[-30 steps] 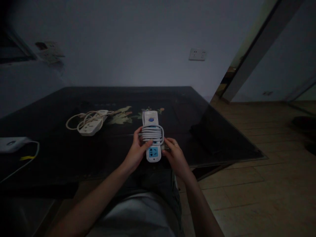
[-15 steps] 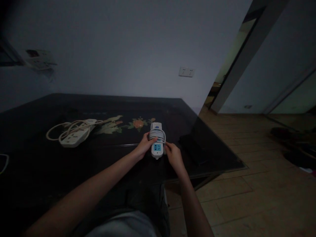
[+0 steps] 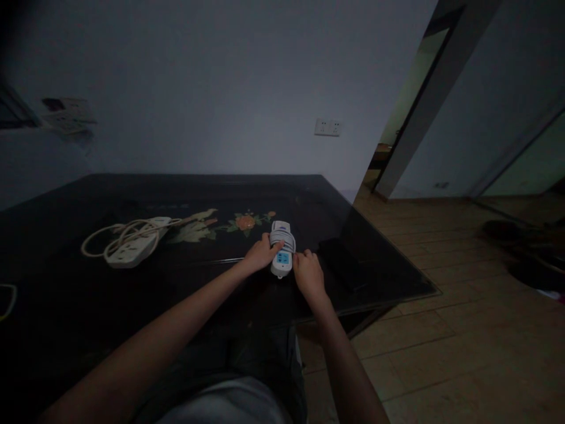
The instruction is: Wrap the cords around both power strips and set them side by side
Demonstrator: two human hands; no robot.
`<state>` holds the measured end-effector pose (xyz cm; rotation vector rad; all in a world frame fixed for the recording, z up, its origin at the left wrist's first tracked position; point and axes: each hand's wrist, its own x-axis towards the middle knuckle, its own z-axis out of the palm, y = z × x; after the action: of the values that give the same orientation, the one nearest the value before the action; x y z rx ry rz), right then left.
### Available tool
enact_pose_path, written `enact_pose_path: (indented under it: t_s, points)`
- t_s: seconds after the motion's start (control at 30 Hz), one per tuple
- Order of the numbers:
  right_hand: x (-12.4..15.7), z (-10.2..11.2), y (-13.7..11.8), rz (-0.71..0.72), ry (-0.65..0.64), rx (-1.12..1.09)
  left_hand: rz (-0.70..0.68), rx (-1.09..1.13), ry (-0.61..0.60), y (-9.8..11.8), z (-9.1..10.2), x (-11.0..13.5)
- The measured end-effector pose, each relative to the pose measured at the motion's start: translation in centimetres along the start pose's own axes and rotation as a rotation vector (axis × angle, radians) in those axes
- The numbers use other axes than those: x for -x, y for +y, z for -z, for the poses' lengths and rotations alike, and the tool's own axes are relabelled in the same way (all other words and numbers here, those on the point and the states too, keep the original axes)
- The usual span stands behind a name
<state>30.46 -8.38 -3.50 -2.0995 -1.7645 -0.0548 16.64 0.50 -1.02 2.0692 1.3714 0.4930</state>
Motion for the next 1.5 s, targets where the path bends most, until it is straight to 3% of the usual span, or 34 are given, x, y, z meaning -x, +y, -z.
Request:
enact_pose_path:
  t_s: [0.2,0.63,0.93,1.13,1.5]
  points:
    - [-0.3,0.5,-0.8,0.003,-0.029,0.081,-0.057,-0.211,0.096,0.0,-0.1,0.8]
    - [-1.3,0.4,-0.4,-0.043,-0.032,0.018,-0.026,-0.168,0.281,-0.7,-2.3,2.3]
    - [-1.1,-0.1,0.4,-0.057,0.035,-0.112,-0.184,-0.024,0.245,-1.4,-2.0,2.6]
    - [-0.9,-0.4,0.4,-0.047,0.084,-0.178,-0.155,0.042,0.218,-1.5,-1.7,2.5]
    - [-0.5,-0.4,1.4,-0.074,0.206,-0.322,-0.249,0.146,0.299,-2.5,-2.1,2.1]
